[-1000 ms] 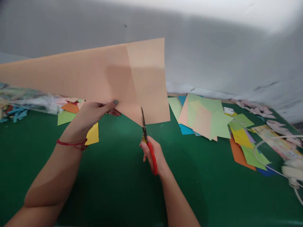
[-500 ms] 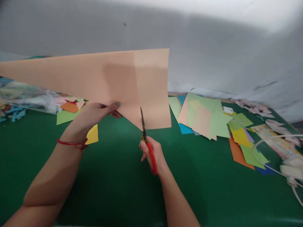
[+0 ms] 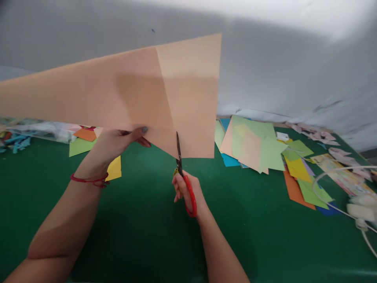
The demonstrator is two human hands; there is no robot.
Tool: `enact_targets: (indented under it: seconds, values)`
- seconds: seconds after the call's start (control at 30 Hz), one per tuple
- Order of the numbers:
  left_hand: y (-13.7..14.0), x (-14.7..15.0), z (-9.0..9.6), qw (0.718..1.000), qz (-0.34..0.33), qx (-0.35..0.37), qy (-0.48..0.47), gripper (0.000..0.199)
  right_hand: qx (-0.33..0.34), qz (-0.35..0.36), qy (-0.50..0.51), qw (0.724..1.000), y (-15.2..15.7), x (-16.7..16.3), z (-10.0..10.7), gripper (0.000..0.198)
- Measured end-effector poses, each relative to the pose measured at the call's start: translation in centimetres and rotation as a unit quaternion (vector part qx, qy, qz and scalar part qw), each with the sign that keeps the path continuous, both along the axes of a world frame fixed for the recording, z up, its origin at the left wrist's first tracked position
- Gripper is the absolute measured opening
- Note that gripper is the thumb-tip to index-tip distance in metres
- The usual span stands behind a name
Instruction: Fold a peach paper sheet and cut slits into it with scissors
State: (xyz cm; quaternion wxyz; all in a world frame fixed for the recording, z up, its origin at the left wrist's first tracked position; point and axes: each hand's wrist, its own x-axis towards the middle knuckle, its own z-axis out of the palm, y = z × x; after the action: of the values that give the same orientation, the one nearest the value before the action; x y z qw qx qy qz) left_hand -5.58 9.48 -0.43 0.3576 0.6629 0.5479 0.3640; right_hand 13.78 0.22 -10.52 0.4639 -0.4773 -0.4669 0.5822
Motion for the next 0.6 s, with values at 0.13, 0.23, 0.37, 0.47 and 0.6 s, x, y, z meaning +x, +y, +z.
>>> enact_targets:
  seconds: [0.13,0.23,0.37,0.47,0.6]
  values:
    - [0.23,0.04,-0.13,0.999,-0.029,0.022,-0.018,0.027,0.005,0.009,0.005,1.000,0.01,0.04,0.11,0.036]
    - [0.23,0.01,-0.06,0.999,-0.042,0.019,-0.011,0.029,0.005,-0.012,-0.011,1.000,0.02,-0.08,0.26,0.036]
    - [0.21,-0.07,0.04,0.999,-0.037,-0.022,-0.007,0.030,0.009,-0.029,-0.038,0.999,-0.02,-0.22,0.24,0.034]
    - [0.32,-0.16,-0.01,0.998,-0.035,-0.047,0.003,0.032,0.021,-0.040,-0.076,0.996,-0.06,-0.15,-0.02,0.033]
    - [0.46,-0.23,-0.24,0.997,-0.056,-0.045,-0.008,0.030,0.039,-0.035,-0.102,0.993,-0.04,0.05,-0.41,0.033]
